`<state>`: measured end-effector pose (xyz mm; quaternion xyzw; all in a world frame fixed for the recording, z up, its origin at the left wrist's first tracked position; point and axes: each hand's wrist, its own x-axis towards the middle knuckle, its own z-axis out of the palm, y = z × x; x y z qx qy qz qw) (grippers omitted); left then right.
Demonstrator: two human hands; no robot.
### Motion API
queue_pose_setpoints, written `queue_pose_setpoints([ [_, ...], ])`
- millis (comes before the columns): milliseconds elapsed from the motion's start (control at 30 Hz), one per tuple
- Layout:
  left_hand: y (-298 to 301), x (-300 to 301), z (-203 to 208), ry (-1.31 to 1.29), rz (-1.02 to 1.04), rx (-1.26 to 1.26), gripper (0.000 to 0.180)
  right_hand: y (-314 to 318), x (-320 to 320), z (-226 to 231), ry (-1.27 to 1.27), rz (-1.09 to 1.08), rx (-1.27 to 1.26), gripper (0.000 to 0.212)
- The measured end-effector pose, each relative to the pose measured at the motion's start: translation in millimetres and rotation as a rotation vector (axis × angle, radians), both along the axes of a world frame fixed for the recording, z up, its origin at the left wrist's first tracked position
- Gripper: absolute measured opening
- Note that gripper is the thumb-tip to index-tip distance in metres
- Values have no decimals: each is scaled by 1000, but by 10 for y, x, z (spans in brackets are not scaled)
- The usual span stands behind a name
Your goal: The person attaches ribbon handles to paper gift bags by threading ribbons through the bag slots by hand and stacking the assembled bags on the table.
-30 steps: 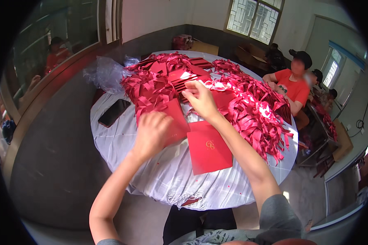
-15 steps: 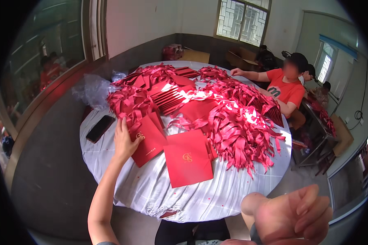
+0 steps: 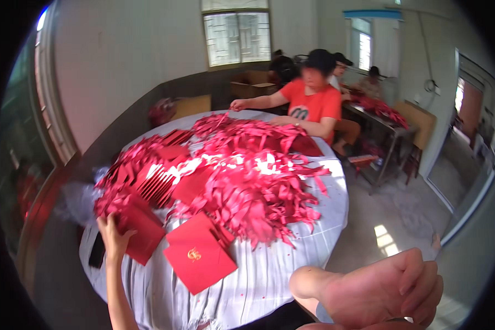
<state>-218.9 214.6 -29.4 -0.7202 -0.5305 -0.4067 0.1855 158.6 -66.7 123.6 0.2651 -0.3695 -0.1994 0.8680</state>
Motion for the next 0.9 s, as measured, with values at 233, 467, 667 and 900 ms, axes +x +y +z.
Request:
queue_pose_setpoints([
  [233, 173, 17, -230, 178, 123, -223, 82, -10, 367, 58, 18, -76, 4, 7],
  [467, 10, 251, -241, 231, 130, -86, 83, -83, 501, 54, 392, -88, 60, 13],
  [667, 80, -3, -469, 67, 95, 182, 38, -143, 642, 221, 463, 184, 439, 17],
  [900, -632, 1081, -218, 17, 68, 380, 23, -41, 895, 94, 230, 159, 512, 15],
])
